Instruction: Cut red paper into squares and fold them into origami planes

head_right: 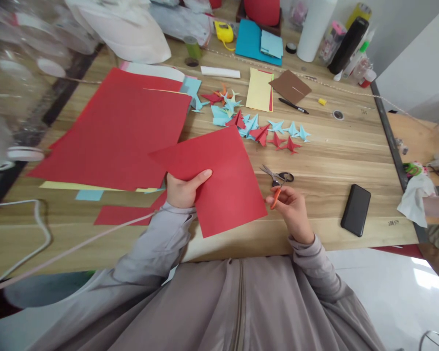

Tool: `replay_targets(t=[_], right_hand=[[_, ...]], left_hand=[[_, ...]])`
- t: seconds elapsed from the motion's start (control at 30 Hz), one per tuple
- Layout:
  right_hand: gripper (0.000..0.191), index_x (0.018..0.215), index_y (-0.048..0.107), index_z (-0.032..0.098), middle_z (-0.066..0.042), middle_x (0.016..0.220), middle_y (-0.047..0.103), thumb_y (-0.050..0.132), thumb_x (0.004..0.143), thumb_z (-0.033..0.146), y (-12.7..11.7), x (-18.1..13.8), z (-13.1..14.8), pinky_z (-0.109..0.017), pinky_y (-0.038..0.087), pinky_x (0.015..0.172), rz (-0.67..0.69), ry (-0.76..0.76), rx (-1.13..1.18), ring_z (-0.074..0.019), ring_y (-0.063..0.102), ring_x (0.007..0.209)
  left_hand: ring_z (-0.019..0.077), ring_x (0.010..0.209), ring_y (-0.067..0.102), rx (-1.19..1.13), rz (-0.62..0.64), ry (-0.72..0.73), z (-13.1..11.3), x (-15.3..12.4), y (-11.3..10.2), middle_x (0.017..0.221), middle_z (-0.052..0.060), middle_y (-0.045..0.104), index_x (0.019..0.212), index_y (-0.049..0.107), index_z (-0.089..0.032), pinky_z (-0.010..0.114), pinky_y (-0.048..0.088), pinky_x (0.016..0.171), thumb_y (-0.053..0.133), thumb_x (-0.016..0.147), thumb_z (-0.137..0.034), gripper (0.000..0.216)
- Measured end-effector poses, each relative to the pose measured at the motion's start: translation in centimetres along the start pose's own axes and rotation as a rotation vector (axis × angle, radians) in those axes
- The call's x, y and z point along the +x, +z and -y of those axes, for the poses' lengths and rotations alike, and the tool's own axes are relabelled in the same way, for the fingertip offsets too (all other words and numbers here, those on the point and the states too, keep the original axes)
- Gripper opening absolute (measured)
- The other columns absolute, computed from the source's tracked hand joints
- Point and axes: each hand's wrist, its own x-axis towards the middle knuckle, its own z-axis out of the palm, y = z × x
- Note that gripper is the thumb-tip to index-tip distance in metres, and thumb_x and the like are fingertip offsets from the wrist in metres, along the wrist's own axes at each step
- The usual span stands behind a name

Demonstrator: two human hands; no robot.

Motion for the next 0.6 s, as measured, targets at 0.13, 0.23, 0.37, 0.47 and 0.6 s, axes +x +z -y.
replay_targets(t=[0.13,0.23,0.37,0.47,0.6], right_hand=[[0.033,0.081,0.067,0.021,0.003,0.065,0.067,0.086,0.056,0.031,0.6,-0.3,0.2,-0.026,0.051,0.057,-0.004,-0.010,0.009,-0.0123,0.061,0.057],[0.030,0.081,0.067,0.021,0.002,0.066,0.068,0.084,0.058,0.028,0.4,-0.3,0.2,-0.026,0.050,0.057,-0.069,-0.074,-0.022,-0.0127,0.061,0.058],[0.023,0.083,0.067,0.021,0.002,0.066,0.068,0.079,0.065,0.028,-0.7,-0.1,0.1,-0.025,0.046,0.054,-0.222,-0.155,-0.012,-0.0125,0.061,0.059],[0.025,0.088,0.067,0.020,0.002,0.061,0.066,0.076,0.069,0.033,-1.5,0.0,0.2,-0.024,0.041,0.047,-0.172,-0.087,-0.045,-0.0111,0.056,0.052],[0.041,0.097,0.061,0.019,0.004,0.057,0.066,0.079,0.064,0.033,-2.1,0.1,0.3,-0.023,0.040,0.048,-0.141,0.000,-0.172,-0.0097,0.052,0.047]], left_hand=[[0.0239,0.088,0.069,0.004,0.008,0.019,-0.1,-0.1,0.1,0.082,0.005,0.072,0.084,0.068,-0.016,0.043,0.055,0.091,0.081,0.060,-0.046,0.040],[0.0236,0.087,0.069,-0.004,-0.005,0.018,-0.1,0.0,0.0,0.083,0.006,0.072,0.084,0.068,-0.016,0.043,0.055,0.091,0.081,0.059,-0.046,0.040],[0.0242,0.087,0.069,0.011,-0.040,0.011,-0.1,0.4,-0.3,0.085,0.006,0.072,0.084,0.068,-0.017,0.043,0.055,0.091,0.081,0.058,-0.046,0.041],[0.0244,0.088,0.069,0.016,-0.028,-0.006,-0.2,0.4,-0.3,0.085,0.006,0.072,0.088,0.069,-0.017,0.044,0.054,0.094,0.081,0.059,-0.045,0.042],[0.0255,0.093,0.068,0.005,0.003,-0.056,-0.3,0.2,-0.1,0.087,0.006,0.073,0.090,0.068,-0.017,0.045,0.054,0.095,0.081,0.058,-0.046,0.045]])
